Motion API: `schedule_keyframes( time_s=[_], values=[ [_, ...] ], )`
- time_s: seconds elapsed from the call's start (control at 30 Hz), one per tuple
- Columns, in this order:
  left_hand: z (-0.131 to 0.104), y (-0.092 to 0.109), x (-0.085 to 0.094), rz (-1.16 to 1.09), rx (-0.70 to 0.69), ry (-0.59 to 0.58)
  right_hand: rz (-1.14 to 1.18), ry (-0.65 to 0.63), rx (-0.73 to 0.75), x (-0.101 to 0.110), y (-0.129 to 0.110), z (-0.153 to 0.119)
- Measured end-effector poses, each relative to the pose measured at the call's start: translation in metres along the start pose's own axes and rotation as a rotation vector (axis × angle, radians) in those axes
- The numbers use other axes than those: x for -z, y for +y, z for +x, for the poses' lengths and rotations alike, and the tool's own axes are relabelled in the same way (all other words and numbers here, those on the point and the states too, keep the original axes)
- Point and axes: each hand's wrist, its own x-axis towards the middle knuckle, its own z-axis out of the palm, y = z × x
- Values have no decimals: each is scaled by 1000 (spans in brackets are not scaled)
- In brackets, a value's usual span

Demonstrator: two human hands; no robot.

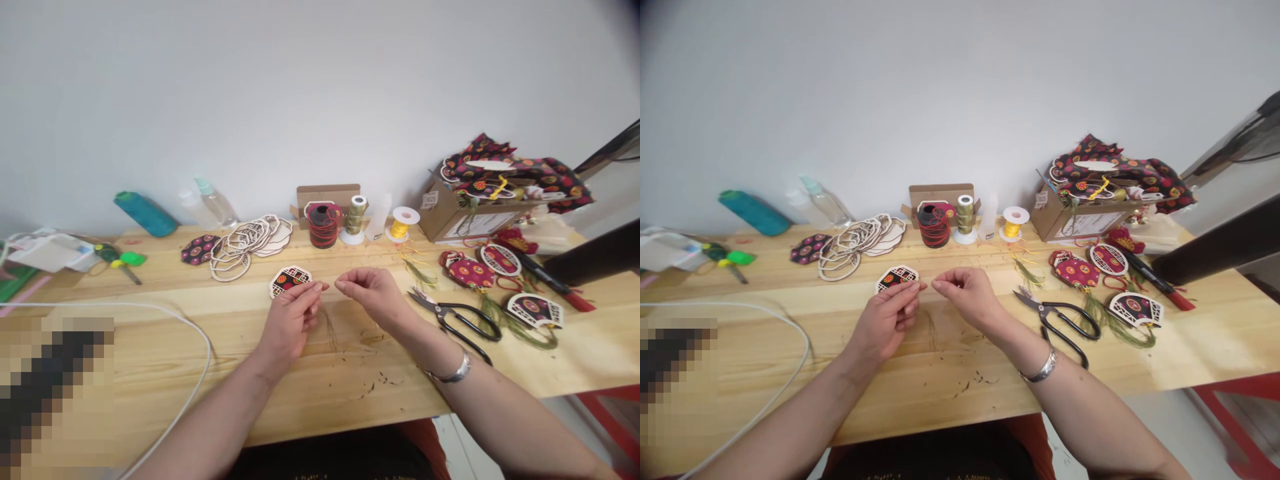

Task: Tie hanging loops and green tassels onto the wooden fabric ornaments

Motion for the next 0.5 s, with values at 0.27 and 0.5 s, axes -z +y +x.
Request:
schedule_keyframes(
  time_s=[0.27, 0.5],
  values=[
    [-1, -2, -1, -4, 9, -10, 38, 59, 25, -15, 2, -9],
    [-1, -2, -2, 4, 4, 3, 17, 42, -3, -16, 2, -9]
  ],
)
